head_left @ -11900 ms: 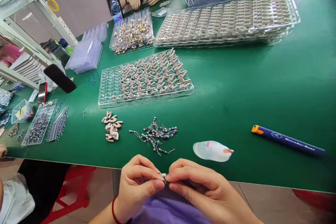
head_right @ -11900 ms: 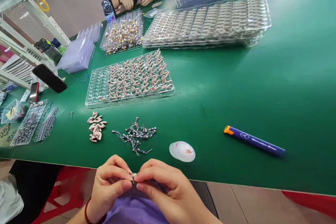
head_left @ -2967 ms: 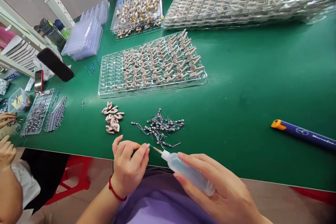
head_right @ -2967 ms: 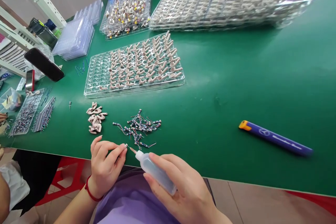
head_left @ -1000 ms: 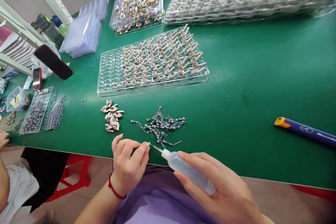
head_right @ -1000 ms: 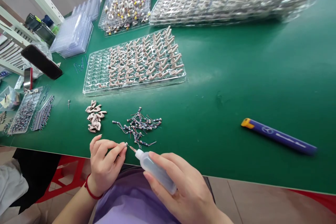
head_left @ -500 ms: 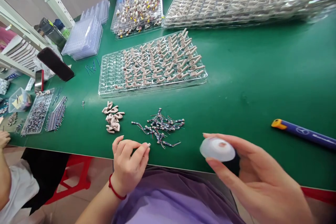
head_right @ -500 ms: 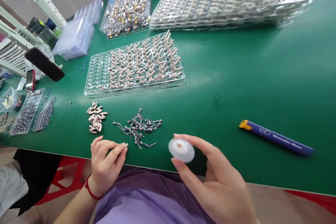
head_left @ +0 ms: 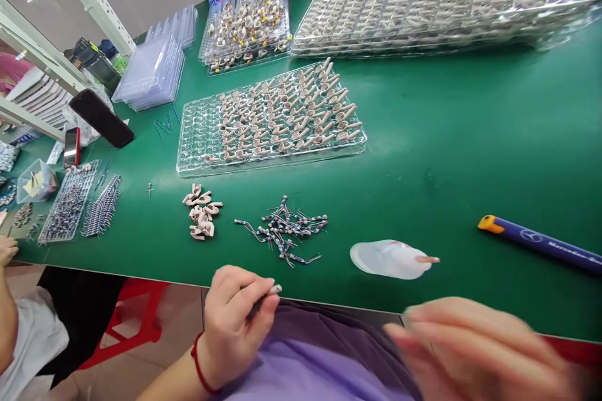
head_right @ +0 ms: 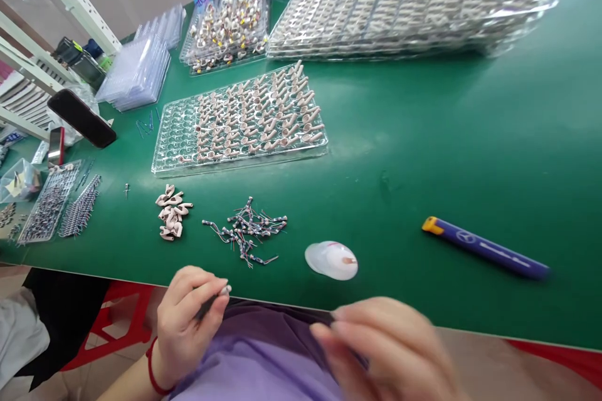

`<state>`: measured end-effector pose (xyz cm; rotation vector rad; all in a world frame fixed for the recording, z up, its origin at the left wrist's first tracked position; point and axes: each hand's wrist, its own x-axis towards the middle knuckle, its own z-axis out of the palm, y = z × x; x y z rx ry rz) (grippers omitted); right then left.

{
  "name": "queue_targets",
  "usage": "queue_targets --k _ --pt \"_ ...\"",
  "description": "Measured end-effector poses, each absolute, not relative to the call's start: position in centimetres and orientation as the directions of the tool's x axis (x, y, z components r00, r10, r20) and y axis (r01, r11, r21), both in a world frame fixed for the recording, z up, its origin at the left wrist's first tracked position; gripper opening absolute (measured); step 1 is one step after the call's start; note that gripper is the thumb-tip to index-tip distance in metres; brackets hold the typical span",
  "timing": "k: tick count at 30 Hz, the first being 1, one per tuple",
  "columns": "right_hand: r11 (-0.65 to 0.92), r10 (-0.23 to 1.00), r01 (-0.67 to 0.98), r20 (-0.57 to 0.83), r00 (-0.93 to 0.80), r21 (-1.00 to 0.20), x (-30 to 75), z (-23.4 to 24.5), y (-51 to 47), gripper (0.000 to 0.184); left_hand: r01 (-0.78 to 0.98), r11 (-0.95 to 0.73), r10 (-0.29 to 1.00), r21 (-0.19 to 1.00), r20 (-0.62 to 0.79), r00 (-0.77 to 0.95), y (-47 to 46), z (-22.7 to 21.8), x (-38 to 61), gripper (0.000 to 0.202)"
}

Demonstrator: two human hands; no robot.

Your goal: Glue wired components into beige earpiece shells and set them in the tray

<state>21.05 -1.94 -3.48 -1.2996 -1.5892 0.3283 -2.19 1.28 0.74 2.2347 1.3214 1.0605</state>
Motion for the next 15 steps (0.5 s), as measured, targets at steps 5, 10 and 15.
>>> queue_targets --k 5,10,15 --pt "0.653 0.745 0.413 0.635 -0.204 -0.634 17.7 -1.8 -1.1 0.017 0.233 0.204 0.951 0.951 -0.249 0.182 -0.7 0.5 -1.6 0.014" --pt "0.626 0.776 0.421 0.576 -0.257 -0.657 16.3 -2.5 -0.6 0.017 -0.129 0.604 0.792 0.786 -0.575 0.204 -1.3 -2.0 -1.3 0.026" --pt "0.587 0.806 0.489 0.521 -0.281 -0.645 16.3 -3.2 -1.0 0.019 -0.186 0.639 0.769 0.746 -0.617 0.166 -1.4 -3.3 -1.0 0.029"
